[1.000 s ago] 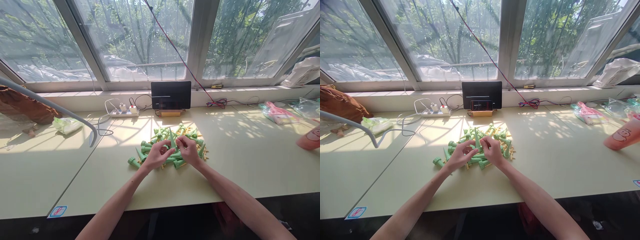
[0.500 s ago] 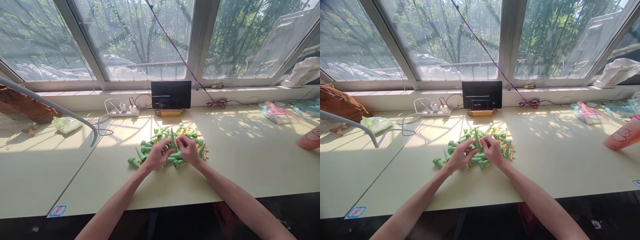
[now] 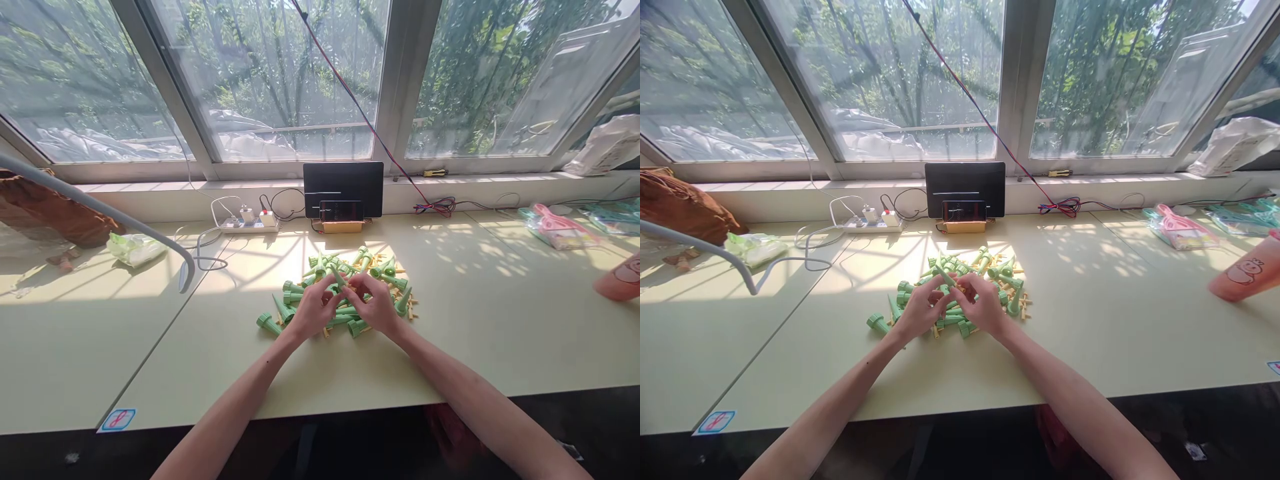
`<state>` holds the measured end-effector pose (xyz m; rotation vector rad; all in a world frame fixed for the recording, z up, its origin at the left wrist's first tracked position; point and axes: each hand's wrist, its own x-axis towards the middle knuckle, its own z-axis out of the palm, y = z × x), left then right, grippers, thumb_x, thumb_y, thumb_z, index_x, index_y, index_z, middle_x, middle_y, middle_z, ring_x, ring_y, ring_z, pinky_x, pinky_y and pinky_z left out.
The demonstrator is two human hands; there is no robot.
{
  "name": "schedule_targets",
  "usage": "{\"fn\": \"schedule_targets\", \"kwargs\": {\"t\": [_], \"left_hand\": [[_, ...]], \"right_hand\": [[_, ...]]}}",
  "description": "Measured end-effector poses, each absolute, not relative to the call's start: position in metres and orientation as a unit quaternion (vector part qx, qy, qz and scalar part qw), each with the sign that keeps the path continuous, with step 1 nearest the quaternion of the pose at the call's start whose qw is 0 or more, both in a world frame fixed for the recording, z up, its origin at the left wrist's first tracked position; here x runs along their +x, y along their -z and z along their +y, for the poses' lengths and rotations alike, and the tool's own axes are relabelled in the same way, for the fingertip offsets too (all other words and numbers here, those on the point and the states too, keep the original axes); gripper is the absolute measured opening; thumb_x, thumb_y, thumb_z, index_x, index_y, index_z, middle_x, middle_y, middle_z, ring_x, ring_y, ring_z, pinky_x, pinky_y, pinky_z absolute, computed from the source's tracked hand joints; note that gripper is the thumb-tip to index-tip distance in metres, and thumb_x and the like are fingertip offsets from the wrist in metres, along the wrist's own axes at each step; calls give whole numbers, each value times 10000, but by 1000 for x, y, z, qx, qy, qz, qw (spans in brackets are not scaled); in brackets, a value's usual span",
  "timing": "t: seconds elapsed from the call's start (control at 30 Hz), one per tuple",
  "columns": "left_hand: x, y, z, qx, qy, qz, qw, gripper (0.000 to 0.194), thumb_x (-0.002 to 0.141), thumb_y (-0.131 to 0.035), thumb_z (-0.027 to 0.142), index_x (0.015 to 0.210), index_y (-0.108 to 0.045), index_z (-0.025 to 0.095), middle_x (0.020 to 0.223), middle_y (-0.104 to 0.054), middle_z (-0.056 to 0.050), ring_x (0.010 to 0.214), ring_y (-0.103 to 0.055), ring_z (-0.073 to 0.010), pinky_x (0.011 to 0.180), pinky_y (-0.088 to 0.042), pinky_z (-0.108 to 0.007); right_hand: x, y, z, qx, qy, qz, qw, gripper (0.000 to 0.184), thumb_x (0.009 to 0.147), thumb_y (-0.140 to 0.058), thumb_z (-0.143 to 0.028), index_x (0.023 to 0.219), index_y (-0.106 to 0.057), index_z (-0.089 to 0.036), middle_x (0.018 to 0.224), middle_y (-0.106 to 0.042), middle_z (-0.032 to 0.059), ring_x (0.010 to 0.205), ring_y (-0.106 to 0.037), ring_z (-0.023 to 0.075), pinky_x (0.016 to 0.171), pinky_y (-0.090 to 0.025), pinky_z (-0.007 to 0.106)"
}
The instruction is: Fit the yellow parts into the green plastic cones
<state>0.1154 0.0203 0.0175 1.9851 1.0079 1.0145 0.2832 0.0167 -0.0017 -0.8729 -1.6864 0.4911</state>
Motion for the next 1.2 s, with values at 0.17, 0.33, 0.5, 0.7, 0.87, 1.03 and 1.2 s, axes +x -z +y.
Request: {"fn": "schedule_targets", "kwargs": {"t": [0.17,0.33,0.5,0.7,0.87,1.03,1.2], "left_hand": [[114,-13,22,759,-395,385,346,408,885,-588,290,1278,-513,209,786,-644,-13,422,-507,-74,424,-427,-199],[114,-13,23,768,-393,384,330,387,885,-576,277,1259,-506,210,900,-656,-37,424,-484,-56,412,-396,-191],[111,-13,26,779,-400,400,269,353,870,-589,258,1211,-527,196,635,-522,54,421,-400,-55,431,-357,-177],[105,-29,38,737,-450,445,238,326,855,-623,329,1137,-520,201,768,-601,20,404,-417,-32,406,-327,-168],[99,-29,44,730,-451,449,251,342,849,-639,363,1123,-522,194,649,-546,50,390,-394,-46,397,-298,-177],[95,-11,40,766,-433,438,182,324,855,-629,349,1118,-541,182,477,-364,116,408,-331,-66,470,-337,-195],[94,-8,34,793,-418,421,138,334,866,-601,293,1170,-542,171,499,-388,113,428,-358,-68,526,-383,-208]], "right_hand": [[282,2,17,-363,-195,-728,548,71,886,-587,-224,917,-631,-179,696,-617,4,527,-511,102,510,-449,236],[282,4,17,-365,-188,-738,535,90,892,-571,-224,949,-632,-190,695,-607,2,551,-526,114,532,-465,246],[280,5,19,-378,-211,-719,544,146,896,-581,-259,1031,-571,-202,716,-608,-11,555,-556,114,540,-488,241],[280,7,23,-413,-213,-696,547,159,931,-533,-302,1052,-547,-201,722,-627,-7,578,-587,120,542,-493,232],[281,10,22,-411,-184,-715,535,124,938,-528,-300,975,-586,-196,675,-615,-17,542,-547,108,539,-466,229],[282,11,23,-411,-137,-738,517,173,951,-514,-313,863,-606,-196,675,-612,2,576,-534,122,582,-445,250],[282,6,18,-413,-67,-754,507,236,969,-475,-315,802,-592,-195,640,-589,4,577,-520,128,586,-415,252]]}}
